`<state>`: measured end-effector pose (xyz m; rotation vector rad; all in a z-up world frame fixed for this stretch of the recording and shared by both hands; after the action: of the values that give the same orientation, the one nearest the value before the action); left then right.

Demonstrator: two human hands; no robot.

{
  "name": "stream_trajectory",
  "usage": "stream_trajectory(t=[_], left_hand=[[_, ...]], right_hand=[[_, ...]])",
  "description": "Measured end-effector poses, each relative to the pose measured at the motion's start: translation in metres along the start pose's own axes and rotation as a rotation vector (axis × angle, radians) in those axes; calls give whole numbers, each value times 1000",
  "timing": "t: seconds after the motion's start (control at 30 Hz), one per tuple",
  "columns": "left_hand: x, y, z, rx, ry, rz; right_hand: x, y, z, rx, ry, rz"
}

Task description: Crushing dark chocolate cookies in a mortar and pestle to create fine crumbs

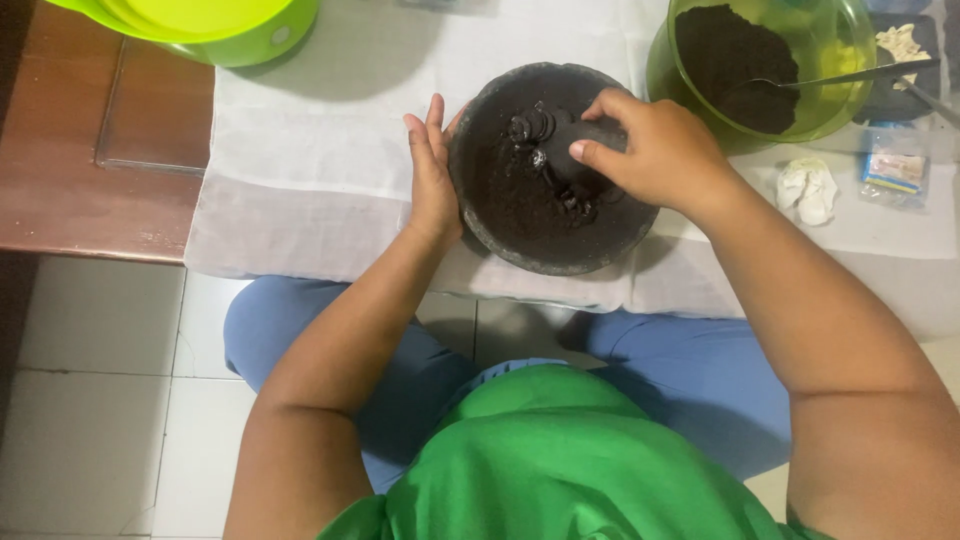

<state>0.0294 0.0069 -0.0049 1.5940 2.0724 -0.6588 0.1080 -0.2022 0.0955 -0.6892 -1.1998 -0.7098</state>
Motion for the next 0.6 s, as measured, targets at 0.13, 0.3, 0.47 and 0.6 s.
stream_trajectory(t=[0.13, 0.3, 0.47, 0.6], left_hand=[[1, 0, 1, -8, -36, 4], [0, 0, 0, 23, -21, -18], [-5, -1, -4, 20, -7, -54], [-3, -1, -1, 14, -7, -40]], right_hand=[[-2, -3, 2, 17, -7, 32], [-8, -11, 11, 64, -136, 30], [-8, 9, 19, 27, -231, 98], [-9, 19, 12, 12, -95, 154]])
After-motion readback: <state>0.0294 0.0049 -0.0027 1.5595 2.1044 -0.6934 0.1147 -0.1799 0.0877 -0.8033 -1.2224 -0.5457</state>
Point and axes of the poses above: each hand's wrist, its own y-axis towards the middle knuckle, its own x-axis out of the back of the hand, z = x × y, the point moved 3 cm from there along y, towards the middle knuckle, and after that the axes turned 7 degrees about -y, right-handed, at the moved point
